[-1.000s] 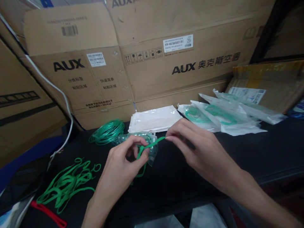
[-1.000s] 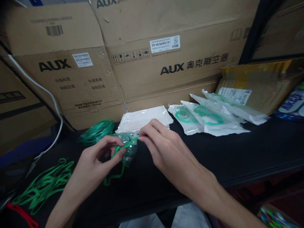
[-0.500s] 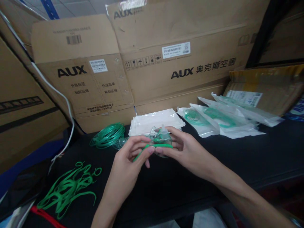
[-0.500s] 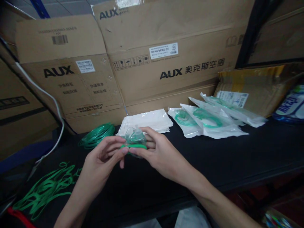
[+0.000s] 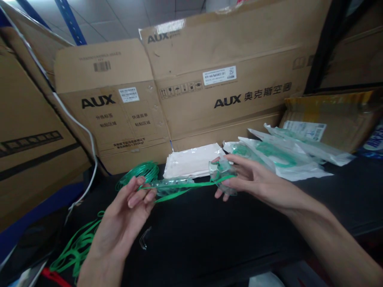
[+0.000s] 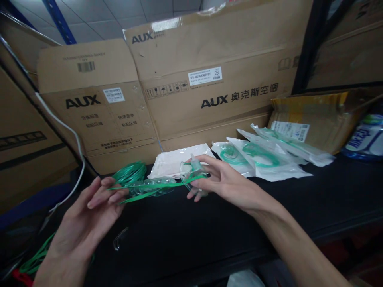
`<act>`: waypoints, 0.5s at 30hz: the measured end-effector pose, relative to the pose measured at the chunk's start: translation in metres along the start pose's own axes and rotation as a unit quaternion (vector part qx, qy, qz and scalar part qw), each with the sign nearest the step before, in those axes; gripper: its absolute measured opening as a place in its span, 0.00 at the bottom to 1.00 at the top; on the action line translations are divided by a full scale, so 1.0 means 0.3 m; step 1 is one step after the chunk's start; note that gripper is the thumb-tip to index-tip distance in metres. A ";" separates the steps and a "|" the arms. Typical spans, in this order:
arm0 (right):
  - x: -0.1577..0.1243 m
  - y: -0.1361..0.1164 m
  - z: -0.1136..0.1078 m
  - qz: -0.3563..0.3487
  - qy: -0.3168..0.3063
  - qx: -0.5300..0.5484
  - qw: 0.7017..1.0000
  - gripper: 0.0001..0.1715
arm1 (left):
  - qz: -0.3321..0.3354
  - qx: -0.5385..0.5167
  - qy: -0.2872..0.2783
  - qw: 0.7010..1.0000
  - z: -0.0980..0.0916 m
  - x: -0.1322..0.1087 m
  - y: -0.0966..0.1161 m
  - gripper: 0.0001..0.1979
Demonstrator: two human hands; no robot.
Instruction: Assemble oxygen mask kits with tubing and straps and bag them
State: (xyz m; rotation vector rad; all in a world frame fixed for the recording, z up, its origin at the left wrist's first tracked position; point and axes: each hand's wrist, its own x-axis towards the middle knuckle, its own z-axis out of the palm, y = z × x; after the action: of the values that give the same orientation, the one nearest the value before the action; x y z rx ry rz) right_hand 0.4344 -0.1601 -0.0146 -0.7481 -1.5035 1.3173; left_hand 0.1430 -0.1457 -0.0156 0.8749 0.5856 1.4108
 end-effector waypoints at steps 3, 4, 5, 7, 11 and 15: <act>-0.001 0.009 -0.013 0.039 -0.029 0.087 0.995 0.21 | 0.055 0.026 -0.009 0.998 -0.008 -0.007 0.004 0.13; -0.001 0.013 -0.019 0.049 -0.035 0.104 0.993 0.20 | 0.074 0.099 -0.018 0.992 -0.010 -0.014 0.009 0.13; 0.000 0.016 -0.024 0.057 -0.039 0.117 0.991 0.20 | 0.093 0.201 -0.030 0.975 -0.011 -0.022 0.015 0.13; 0.003 0.021 -0.031 0.070 -0.046 0.139 0.987 0.20 | 0.143 0.425 -0.056 0.892 -0.006 -0.038 0.028 0.11; 0.008 0.019 -0.035 0.077 -0.051 0.177 0.980 0.16 | 0.230 0.637 -0.120 0.725 0.012 -0.053 0.036 0.07; 0.012 0.019 -0.030 0.055 0.016 0.223 0.973 0.16 | 0.209 0.675 -0.158 0.690 0.010 -0.057 0.003 0.07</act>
State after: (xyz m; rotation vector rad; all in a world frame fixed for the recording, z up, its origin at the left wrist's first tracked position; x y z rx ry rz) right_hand 0.4406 -0.1522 -0.0195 -0.5595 -1.0922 1.6447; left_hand 0.1431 -0.1632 -0.0157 2.5113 1.2266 0.9673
